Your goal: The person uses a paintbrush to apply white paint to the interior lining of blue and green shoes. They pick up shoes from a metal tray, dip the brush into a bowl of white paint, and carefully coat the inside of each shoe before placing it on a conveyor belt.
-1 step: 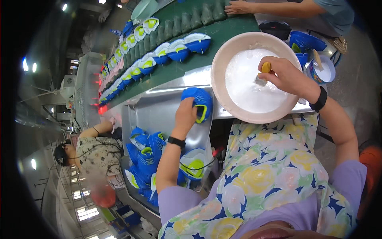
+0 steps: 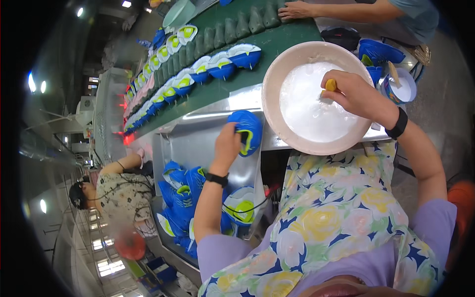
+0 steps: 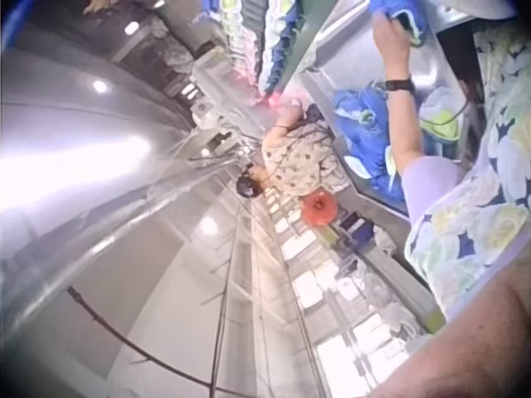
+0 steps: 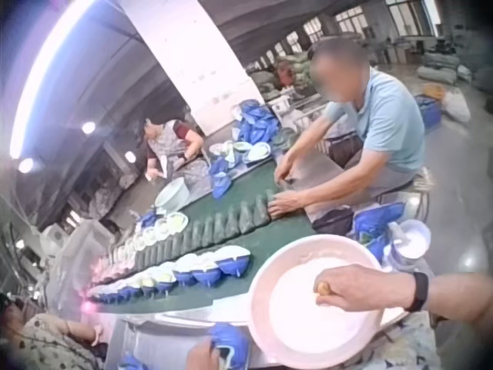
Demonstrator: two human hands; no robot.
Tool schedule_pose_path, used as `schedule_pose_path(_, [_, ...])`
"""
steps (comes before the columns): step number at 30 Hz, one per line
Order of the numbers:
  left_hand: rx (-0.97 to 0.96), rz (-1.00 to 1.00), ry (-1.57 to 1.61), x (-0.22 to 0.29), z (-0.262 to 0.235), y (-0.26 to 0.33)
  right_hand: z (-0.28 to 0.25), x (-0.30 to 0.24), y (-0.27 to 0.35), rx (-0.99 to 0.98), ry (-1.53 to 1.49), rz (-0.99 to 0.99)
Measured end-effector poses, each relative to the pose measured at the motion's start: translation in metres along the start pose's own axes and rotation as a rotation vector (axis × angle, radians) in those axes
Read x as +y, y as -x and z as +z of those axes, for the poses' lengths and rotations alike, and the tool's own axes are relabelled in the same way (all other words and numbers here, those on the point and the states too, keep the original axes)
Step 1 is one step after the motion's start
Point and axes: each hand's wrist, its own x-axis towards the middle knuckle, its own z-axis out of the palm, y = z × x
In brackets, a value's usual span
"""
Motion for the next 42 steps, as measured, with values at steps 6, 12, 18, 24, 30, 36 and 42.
schedule_pose_path(6, [-0.105,-0.165,0.870,0.012,-0.070,-0.039,-0.017,0.008,-0.013,0.211,-0.116,-0.095])
schedule_pose_path(12, [-0.355,-0.368,1.435,0.067,-0.046,-0.070,-0.020,-0.028,-0.043,0.215,-0.313,-0.232])
schedule_pose_path(18, [-0.110,-0.129,1.681,0.117,-0.034,-0.086,-0.036,-0.024,-0.027,0.423,-0.137,-0.072])
schedule_pose_path(24, [0.255,-0.146,1.584,0.120,0.000,-0.077,-0.005,-0.015,-0.014,0.551,-0.316,0.168])
schedule_pose_path(30, [0.675,0.242,0.653,0.122,0.010,-0.087,0.017,-0.026,-0.003,0.501,-0.557,0.289])
schedule_pose_path(36, [0.707,0.228,0.629,0.129,-0.015,-0.098,0.014,-0.032,0.002,0.519,-0.689,0.202])
schedule_pose_path(42, [-0.563,-0.325,1.760,0.060,-0.027,-0.084,-0.016,-0.028,0.011,0.418,-0.416,-0.111])
